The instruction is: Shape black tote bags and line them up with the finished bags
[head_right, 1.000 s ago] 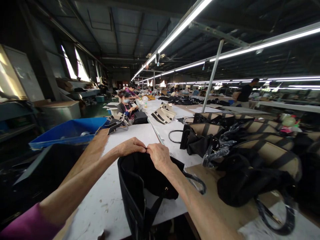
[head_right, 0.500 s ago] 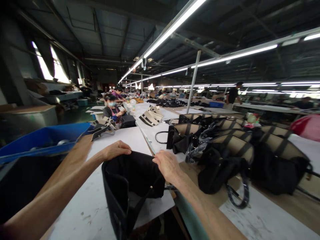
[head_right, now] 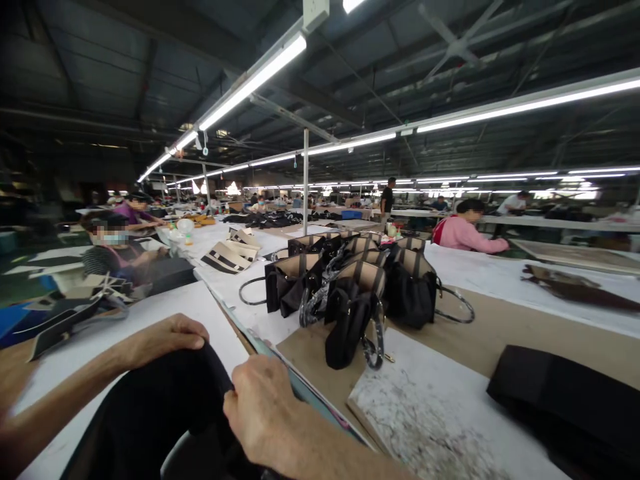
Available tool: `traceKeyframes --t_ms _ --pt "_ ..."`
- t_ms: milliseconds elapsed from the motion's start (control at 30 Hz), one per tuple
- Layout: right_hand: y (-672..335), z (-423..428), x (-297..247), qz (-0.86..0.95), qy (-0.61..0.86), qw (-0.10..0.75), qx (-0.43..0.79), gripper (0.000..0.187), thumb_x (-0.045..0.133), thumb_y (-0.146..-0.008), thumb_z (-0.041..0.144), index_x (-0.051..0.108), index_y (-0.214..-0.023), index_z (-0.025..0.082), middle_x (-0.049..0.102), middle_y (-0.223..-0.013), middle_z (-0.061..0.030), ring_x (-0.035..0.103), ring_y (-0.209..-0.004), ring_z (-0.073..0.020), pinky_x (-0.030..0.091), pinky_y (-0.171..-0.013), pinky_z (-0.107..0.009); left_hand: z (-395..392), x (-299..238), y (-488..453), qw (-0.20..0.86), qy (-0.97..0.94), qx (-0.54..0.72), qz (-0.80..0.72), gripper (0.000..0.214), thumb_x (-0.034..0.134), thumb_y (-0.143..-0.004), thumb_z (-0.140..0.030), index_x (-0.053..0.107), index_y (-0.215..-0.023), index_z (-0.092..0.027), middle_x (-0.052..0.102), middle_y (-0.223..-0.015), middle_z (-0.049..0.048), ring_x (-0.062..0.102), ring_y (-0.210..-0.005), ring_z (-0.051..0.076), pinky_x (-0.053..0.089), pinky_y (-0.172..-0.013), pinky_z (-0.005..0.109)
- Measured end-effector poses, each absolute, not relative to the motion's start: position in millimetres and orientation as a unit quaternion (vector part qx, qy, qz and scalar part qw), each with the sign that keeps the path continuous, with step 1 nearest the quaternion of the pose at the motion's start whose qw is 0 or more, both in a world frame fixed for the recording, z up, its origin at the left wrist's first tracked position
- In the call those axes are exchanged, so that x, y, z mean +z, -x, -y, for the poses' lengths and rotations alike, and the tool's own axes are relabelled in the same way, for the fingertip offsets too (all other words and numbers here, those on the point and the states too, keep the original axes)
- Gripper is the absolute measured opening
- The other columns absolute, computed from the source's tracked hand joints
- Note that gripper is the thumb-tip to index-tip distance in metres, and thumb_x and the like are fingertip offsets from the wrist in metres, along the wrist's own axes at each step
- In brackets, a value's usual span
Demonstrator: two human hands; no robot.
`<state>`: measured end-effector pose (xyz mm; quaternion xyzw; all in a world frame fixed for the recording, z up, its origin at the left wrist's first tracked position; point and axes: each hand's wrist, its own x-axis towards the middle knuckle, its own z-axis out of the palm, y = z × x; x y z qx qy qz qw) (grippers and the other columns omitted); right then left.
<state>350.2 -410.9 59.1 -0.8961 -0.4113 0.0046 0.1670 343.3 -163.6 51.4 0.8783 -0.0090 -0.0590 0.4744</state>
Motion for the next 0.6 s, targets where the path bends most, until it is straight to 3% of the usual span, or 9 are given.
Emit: traceKeyframes --t_ms 100,200,300,467,600 --pt "-355.2 407.3 53.3 0.380 0.908 0.174 0.021 0.020 0.044 -0.072 0.026 0.062 -0.068 0.017 0.063 -0.075 -0.0081 0.057 -0.074 -0.0214 0.038 -0.062 -0.028 166.7 42.1 -354.0 0.447 -0.893 -0.054 0.014 0.025 0.054 -0.065 -0.039 0.064 -0.069 -0.016 0.058 -0.063 -0.0020 0.051 -0.064 0.014 0.038 -0.063 0.021" --pt "-364.7 394.1 53.5 0.390 0.903 0.180 0.025 0.021 0.043 -0.074 0.027 0.061 -0.072 0.017 0.063 -0.079 -0.0078 0.056 -0.077 -0.0211 0.036 -0.061 -0.028 169.2 42.4 -351.8 0.437 -0.899 -0.018 -0.005 0.036 0.053 -0.066 -0.037 0.060 -0.095 -0.017 0.062 -0.078 -0.0002 0.053 -0.075 0.016 0.039 -0.071 0.023" --pt "-374.7 373.8 52.7 0.405 0.891 0.203 0.034 0.017 0.046 -0.073 0.025 0.058 -0.081 0.018 0.063 -0.083 -0.0059 0.056 -0.080 -0.0187 0.034 -0.061 -0.026 174.8 49.1 -337.4 0.456 -0.889 0.030 -0.029 0.068 0.057 -0.061 -0.028 0.035 -0.125 -0.017 0.058 -0.102 0.0054 0.053 -0.082 0.016 0.041 -0.073 0.025" --pt "-388.4 341.5 42.4 0.437 0.872 0.217 0.040 0.012 0.050 -0.071 0.026 0.055 -0.080 0.019 0.060 -0.077 -0.0038 0.054 -0.071 -0.0161 0.030 -0.056 -0.024 180.4 49.0 -305.8 0.382 -0.903 0.099 -0.169 0.091 0.067 -0.048 -0.022 0.026 -0.129 -0.017 0.051 -0.115 0.0117 0.051 -0.092 0.022 0.042 -0.074 0.029" --pt "-393.2 331.9 38.3 0.449 0.865 0.220 0.034 0.012 0.051 -0.072 0.031 0.054 -0.076 0.020 0.059 -0.073 -0.0023 0.052 -0.065 -0.0150 0.027 -0.053 -0.024 180.5 33.9 -285.6 0.471 -0.841 0.138 -0.226 0.081 0.063 -0.053 -0.020 0.026 -0.126 -0.016 0.056 -0.107 0.0103 0.056 -0.080 0.018 0.045 -0.065 0.026"
